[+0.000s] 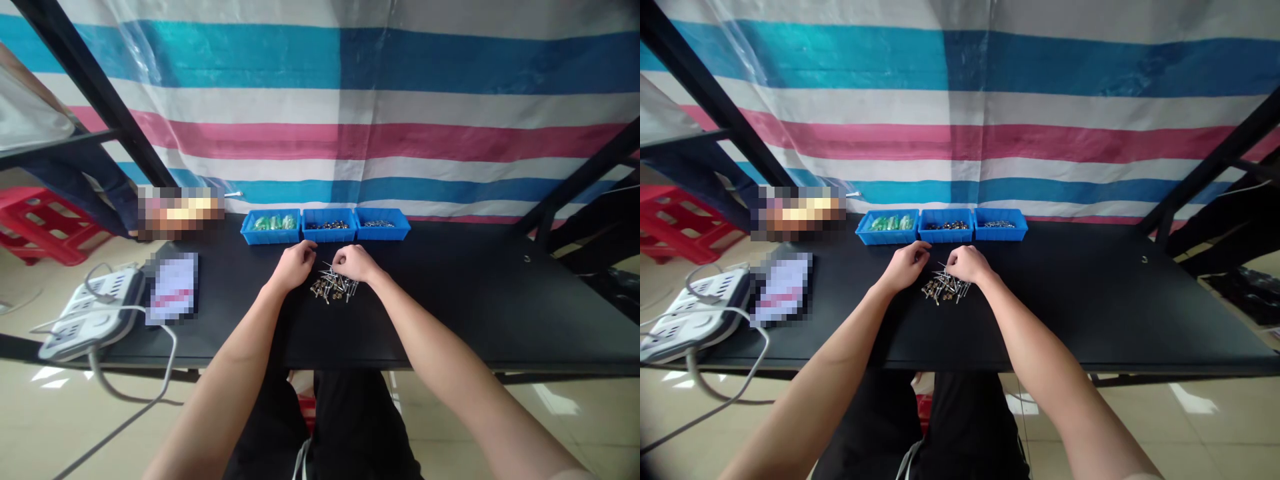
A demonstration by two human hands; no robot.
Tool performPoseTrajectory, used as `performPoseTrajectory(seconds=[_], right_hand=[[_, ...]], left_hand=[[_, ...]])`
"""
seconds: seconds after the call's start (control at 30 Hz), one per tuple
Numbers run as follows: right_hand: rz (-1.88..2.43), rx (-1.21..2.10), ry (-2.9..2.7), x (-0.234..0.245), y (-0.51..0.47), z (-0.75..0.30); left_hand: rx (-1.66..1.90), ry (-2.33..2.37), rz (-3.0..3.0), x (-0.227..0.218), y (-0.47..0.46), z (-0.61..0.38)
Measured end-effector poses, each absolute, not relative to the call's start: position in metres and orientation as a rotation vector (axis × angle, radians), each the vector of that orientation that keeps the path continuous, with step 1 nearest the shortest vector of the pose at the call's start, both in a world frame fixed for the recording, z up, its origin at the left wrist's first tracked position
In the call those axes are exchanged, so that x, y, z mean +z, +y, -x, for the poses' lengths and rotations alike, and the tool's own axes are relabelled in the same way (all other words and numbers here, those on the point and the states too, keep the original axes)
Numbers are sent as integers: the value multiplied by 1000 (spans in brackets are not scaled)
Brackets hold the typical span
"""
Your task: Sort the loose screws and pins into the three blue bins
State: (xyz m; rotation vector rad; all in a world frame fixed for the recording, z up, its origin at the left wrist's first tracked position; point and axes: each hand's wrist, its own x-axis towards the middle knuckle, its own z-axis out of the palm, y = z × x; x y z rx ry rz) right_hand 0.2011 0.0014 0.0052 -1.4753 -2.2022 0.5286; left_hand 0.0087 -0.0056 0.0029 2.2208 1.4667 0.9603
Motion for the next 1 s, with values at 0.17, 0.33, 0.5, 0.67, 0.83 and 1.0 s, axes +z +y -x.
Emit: performPoseTrajectory(seconds=[0.17, 0.33, 0.5, 0.67, 0.83, 1.0], right_hand=[[1560, 513, -2208, 7, -2, -197], [1666, 553, -2203, 9, -4, -195], [1704, 644, -2128, 12, -3, -197], [1653, 732, -2110, 14, -3, -199], [1659, 604, -2192, 13, -5, -198], [1664, 558, -2240, 9, -4, -199]], left_hand=[[944, 1470, -2229, 3, -5, -9], [933, 1464, -2240, 3, -6, -10], [936, 1458, -2246, 1, -5, -9], [930, 1458, -2234, 2, -4, -9], [913, 1450, -2232, 4, -5, -9], [906, 1445, -2234, 5, -6, -10]])
